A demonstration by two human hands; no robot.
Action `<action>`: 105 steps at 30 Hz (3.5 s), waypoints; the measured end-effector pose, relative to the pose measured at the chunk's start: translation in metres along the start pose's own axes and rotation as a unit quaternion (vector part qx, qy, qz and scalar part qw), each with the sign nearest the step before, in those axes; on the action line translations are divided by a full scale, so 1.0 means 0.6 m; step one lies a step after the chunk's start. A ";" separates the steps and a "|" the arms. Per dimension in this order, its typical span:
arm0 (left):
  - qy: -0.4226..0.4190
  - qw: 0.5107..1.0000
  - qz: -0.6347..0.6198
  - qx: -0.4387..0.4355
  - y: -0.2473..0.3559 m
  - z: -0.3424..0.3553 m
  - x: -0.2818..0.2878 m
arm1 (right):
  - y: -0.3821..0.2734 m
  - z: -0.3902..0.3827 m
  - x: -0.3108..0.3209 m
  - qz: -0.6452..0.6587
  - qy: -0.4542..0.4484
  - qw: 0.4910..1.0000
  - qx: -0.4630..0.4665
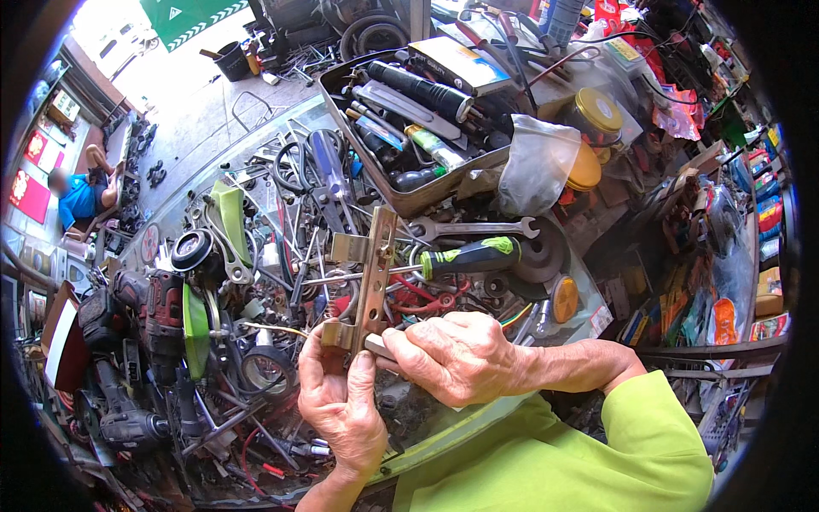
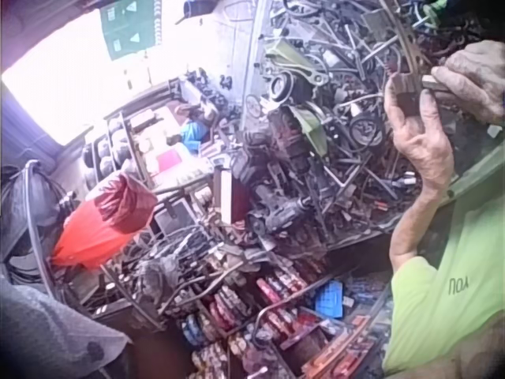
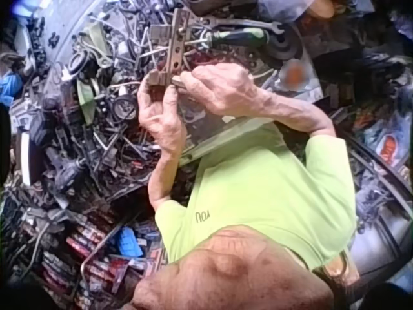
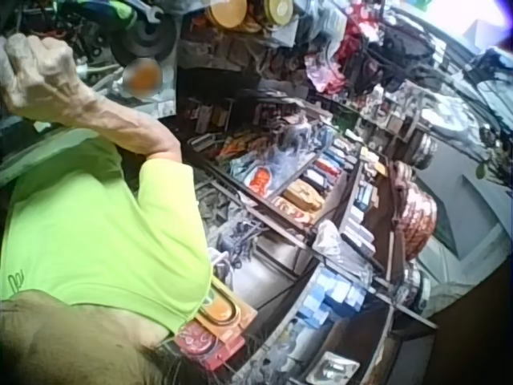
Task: The person holds a metal bracket with a spring and uses a wrench to tighten a bolt. They repeatedly adjust the wrench and reposition the part while working at a cluttered workbench.
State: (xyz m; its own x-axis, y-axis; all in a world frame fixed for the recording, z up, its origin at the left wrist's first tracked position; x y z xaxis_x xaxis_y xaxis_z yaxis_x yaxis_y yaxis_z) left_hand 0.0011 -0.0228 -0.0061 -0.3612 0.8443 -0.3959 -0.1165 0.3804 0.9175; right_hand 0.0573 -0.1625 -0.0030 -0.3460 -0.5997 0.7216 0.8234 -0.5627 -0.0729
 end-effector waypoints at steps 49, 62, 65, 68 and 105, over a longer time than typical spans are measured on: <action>-0.055 0.963 0.209 -0.160 0.009 -0.019 -0.003 | -0.003 -0.003 0.008 0.137 -0.090 0.982 -0.094; -0.002 0.981 0.146 -0.127 0.001 -0.013 -0.011 | -0.003 -0.001 0.002 0.015 -0.015 0.999 -0.044; -0.015 0.974 0.172 -0.146 0.003 -0.020 -0.011 | -0.006 0.003 0.017 0.082 -0.091 0.986 -0.109; -0.012 0.979 0.150 -0.136 0.004 -0.021 -0.012 | -0.003 0.003 0.017 0.140 -0.115 0.974 -0.135; -0.022 0.973 0.167 -0.158 0.004 -0.020 -0.006 | -0.004 0.002 0.011 0.188 -0.136 0.964 -0.131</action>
State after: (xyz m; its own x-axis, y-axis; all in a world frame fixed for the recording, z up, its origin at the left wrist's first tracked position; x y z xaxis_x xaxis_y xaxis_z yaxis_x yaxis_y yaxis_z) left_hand -0.0088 -0.0292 -0.0023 -0.3884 0.9189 -0.0688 -0.2804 -0.0467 0.9587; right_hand 0.0535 -0.1644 0.0028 0.1146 -0.6375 0.7619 0.7139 -0.4805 -0.5094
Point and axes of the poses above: each hand's wrist, its own z-axis towards the middle knuckle, its own x-axis out of the back of the hand, y = z × x, the point moved 1 cm from there along z, towards the middle knuckle, and after that the axes turned 9 degrees about -z, right-handed, at the moved point
